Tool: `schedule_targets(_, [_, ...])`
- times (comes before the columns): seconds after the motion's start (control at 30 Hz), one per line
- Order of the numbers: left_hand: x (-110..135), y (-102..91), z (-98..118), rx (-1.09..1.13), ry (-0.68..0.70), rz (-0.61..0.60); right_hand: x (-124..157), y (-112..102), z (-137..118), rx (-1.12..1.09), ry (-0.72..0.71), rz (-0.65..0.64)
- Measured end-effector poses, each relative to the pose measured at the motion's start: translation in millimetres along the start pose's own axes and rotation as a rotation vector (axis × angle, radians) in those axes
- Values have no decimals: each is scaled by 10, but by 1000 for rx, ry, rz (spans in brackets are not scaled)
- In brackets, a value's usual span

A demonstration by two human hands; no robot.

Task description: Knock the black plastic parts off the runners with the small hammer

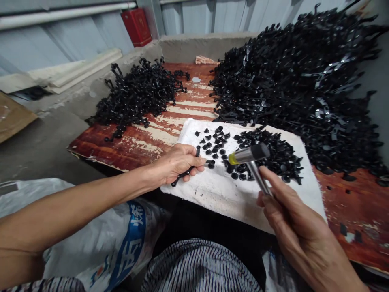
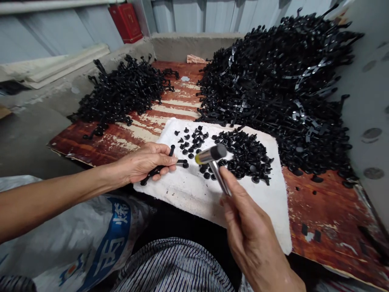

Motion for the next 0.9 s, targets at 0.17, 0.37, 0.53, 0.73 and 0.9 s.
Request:
schedule_targets(0.17, [29,19,-69,40,35,14,-96,125,-141,164,-276,-207])
schedule_targets(0.37, [33,27,-113,42,62,8,-148,121,-174,366,-401,-240])
schedule_targets(0.53, [22,10,-128,2,70,-9,-125,92,-219,476,-461,-305])
schedule_targets(0.73, [11,-2,-143,5,64,-35,-116,123,-215,499,-492,-326])
schedule_targets(0.9, [22,8,-120,20,42,-22,-96,70,-289,414,-474,-185])
Point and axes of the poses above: each hand's wrist, its own x-axis away from the middle knuckle, its own y-axis out of the palm, z = x × y, the point moved 2 cm from there along -x, towards the middle knuckle, and after that the axes turned 4 degrees about -x, right-handed, at the moved point
